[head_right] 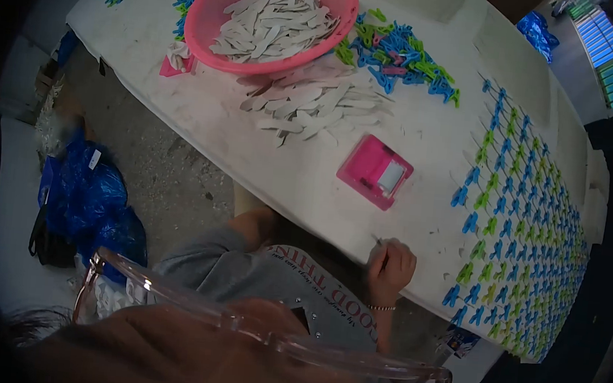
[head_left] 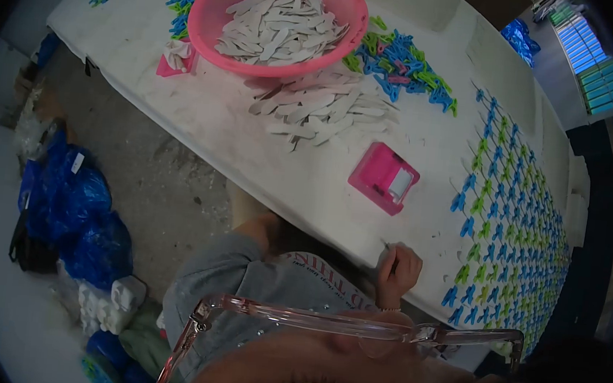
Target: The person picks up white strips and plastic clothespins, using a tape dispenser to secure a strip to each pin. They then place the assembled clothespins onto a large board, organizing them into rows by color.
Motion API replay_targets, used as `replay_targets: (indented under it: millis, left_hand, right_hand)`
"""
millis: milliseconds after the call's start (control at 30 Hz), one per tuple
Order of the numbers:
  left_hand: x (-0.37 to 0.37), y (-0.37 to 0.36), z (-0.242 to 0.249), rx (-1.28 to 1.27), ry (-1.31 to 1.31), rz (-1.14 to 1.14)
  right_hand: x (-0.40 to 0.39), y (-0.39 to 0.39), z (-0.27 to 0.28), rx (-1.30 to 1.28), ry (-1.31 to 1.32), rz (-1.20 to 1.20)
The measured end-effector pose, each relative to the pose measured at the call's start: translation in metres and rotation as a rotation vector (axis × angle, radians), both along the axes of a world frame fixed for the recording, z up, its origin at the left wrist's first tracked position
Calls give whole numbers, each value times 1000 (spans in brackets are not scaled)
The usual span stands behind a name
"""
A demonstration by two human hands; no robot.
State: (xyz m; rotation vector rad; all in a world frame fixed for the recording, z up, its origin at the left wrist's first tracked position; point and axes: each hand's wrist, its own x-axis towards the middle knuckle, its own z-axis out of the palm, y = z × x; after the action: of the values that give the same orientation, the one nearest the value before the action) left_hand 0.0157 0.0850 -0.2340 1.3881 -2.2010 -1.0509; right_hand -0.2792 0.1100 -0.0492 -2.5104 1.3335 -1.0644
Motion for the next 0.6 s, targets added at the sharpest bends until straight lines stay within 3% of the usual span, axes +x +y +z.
replay_targets:
  millis: [133, 200, 333, 433, 500, 600]
  left_hand:
    - [29, -55, -1, -31, 58, 24]
    - [31, -72, -6, -26, 110, 39]
    - [49, -97, -13, -15, 171, 83]
    - [70, -107, -13, 4, 180, 102]
    - [78, -110, -13, 18, 191, 113]
    - [81, -92, -13, 73, 214, 120]
  right_hand:
    - [-8, -3, -20, -44, 80, 40]
    - [-13, 2, -37, -57, 36, -86]
    - [-8, -4, -12, -16, 186, 20]
    - [-2, -1, -16, 40, 126, -2]
    - [-2, -2, -28, 87, -123, -6]
    - [1, -4, -19, 81, -20, 1]
